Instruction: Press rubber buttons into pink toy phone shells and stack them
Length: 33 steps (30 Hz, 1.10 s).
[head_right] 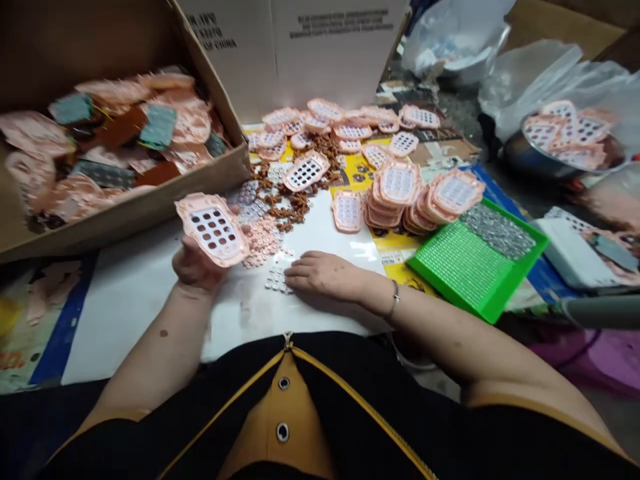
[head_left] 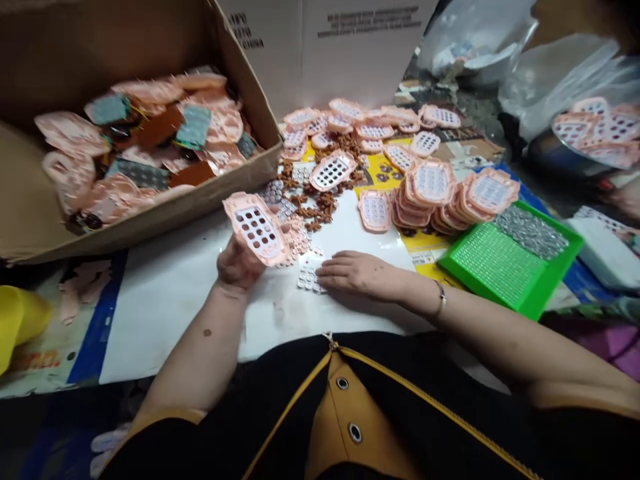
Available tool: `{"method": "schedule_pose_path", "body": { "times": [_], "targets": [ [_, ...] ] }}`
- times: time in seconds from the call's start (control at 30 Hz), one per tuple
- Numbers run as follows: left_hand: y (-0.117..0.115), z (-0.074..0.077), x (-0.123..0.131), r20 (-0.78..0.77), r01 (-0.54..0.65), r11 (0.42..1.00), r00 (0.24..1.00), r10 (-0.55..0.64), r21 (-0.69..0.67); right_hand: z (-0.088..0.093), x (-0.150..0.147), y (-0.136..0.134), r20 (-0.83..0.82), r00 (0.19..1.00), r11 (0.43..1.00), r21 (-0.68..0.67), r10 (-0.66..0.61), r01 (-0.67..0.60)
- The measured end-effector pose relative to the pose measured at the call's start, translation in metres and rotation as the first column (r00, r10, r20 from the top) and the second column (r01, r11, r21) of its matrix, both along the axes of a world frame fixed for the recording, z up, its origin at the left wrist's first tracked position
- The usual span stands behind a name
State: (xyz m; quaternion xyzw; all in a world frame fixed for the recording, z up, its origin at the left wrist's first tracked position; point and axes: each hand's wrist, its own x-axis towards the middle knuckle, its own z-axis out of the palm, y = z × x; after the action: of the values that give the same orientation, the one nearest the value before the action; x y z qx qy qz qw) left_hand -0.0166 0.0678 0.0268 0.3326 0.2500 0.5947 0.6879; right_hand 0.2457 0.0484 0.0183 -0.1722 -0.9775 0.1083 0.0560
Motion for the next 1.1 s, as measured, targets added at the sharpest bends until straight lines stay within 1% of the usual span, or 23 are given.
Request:
{"method": "schedule_pose_path", "body": {
  "times": [0.07,0.17,0.23,0.27,0.3,0.33,0.4,0.43,0.47,0.5,0.6,0.67,0.73,0.8,0.87,0.93,1.1],
  "targets": [
    [0.001,0.002,0.0,0.023,-0.017,0.999,1.0,0.016,0.034,-0.002,-0.004,-0.001,0.003,1.0,0.999,0.033,-0.011,0.011],
    [0.003,0.003,0.0,-0.002,0.034,0.999,0.999,-0.034,0.028,-0.003,-0.009,-0.005,-0.014,0.999,0.995,0.092,-0.039,0.04],
    [0.003,0.002,0.0,-0.011,0.037,0.998,0.999,-0.037,0.047,-0.003,-0.012,-0.006,-0.111,0.991,0.98,0.175,-0.072,0.09],
    [0.003,0.0,0.0,-0.01,0.015,0.998,1.0,-0.014,0.067,-0.002,-0.013,-0.006,-0.202,0.975,0.965,0.222,-0.093,0.138],
    [0.004,-0.002,0.0,-0.009,-0.013,0.996,1.0,0.014,0.087,0.0,-0.015,-0.006,-0.316,0.942,0.945,0.261,-0.111,0.199],
    [0.004,-0.004,0.001,-0.01,-0.042,0.994,0.999,0.043,0.101,0.002,-0.016,-0.004,-0.435,0.892,0.922,0.279,-0.127,0.268],
    [0.005,-0.008,0.001,-0.036,-0.075,0.991,0.996,0.079,0.109,0.009,-0.021,-0.001,-0.628,0.764,0.884,0.261,-0.149,0.387],
    [0.005,-0.009,0.001,-0.056,-0.079,0.992,0.995,0.085,0.102,0.013,-0.025,0.001,-0.685,0.713,0.874,0.246,-0.149,0.419],
    [0.004,-0.01,0.001,-0.076,-0.071,0.994,0.994,0.078,0.088,0.016,-0.029,0.003,-0.716,0.685,0.87,0.244,-0.136,0.429],
    [0.004,-0.01,0.001,-0.091,-0.056,0.996,0.994,0.062,0.071,0.019,-0.033,0.005,-0.727,0.677,0.868,0.258,-0.115,0.424],
    [0.001,-0.009,0.0,-0.1,0.02,0.999,0.995,-0.016,0.037,0.024,-0.05,0.01,-0.699,0.714,0.856,0.344,-0.042,0.386],
    [-0.001,-0.007,0.001,-0.11,0.07,0.997,0.992,-0.067,0.024,0.023,-0.06,0.014,-0.68,0.733,0.83,0.391,-0.032,0.399],
    [-0.002,-0.005,0.001,-0.133,0.087,0.996,0.988,-0.084,0.017,0.022,-0.068,0.017,-0.679,0.733,0.8,0.415,-0.044,0.433],
    [-0.002,-0.004,0.002,-0.146,0.076,0.997,0.987,-0.074,0.008,0.021,-0.074,0.02,-0.681,0.73,0.784,0.423,-0.057,0.455],
    [-0.002,-0.003,0.003,-0.145,0.061,0.998,0.988,-0.06,-0.001,0.022,-0.078,0.022,-0.667,0.743,0.786,0.425,-0.063,0.448],
    [-0.002,-0.003,0.004,-0.143,0.058,0.998,0.988,-0.059,-0.007,0.023,-0.081,0.023,-0.644,0.763,0.802,0.428,-0.052,0.416],
    [-0.002,-0.005,0.002,-0.116,0.088,0.996,0.989,-0.09,-0.02,0.027,-0.082,0.025,-0.615,0.788,0.84,0.407,-0.039,0.359]
  ]
}}
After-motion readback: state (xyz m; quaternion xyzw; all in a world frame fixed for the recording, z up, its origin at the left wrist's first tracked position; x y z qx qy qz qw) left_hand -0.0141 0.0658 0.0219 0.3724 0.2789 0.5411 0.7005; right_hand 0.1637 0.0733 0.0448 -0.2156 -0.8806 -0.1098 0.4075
